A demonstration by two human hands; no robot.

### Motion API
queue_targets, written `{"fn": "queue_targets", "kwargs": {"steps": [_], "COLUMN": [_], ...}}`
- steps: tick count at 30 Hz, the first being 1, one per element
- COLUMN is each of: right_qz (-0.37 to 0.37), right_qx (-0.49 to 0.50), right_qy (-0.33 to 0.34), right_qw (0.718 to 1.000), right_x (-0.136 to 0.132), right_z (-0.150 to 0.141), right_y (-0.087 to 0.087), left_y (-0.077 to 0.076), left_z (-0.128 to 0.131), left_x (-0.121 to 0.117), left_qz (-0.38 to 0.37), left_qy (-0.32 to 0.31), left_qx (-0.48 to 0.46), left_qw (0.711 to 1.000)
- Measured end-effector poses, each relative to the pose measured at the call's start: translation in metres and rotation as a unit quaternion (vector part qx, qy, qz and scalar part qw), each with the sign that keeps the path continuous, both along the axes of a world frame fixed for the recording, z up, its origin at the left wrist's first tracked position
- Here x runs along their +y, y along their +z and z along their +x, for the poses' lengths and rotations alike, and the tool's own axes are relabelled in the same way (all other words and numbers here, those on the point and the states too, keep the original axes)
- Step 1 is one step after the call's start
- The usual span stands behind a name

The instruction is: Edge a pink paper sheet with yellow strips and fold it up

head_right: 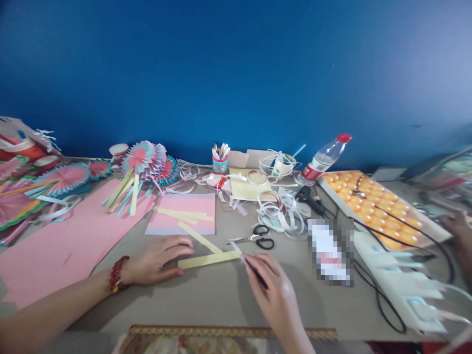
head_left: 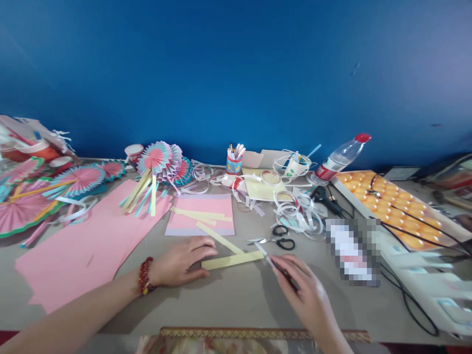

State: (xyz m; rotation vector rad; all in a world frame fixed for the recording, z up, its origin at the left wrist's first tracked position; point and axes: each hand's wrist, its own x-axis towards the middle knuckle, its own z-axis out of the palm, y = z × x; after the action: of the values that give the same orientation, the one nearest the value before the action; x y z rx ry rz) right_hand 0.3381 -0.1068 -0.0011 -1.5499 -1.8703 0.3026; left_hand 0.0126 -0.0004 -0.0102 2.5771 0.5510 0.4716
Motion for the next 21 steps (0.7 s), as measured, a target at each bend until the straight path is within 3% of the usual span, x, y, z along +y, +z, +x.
{"fn": "queue_targets", "kwargs": {"steps": [4, 13, 21], "right_qz": [-0.006, -0.015, -0.002], "right_qx": [0.014, 0.034, 0.03], "right_qy": [-0.047, -0.044, -0.038], "right_qw": [0.999, 0.998, 0.999], "right_x": [-0.001, 0.0, -0.001], "right_z": [0.02, 0.019, 0.021], "right_y": [-0.015, -0.025, -0.032], "left_y": [-0.005, 0.008, 0.007], "left_z": [0.01, 0.018, 0.012], "left_x": [-0.006, -0.009, -0.014], "left_qz": [0.043, 0.006, -0.018], "left_qy": [0.052, 0.097, 0.146], "left_qx": [0.04, 0.029, 0.0], "left_qw": [0.997, 0.995, 0.989]}}
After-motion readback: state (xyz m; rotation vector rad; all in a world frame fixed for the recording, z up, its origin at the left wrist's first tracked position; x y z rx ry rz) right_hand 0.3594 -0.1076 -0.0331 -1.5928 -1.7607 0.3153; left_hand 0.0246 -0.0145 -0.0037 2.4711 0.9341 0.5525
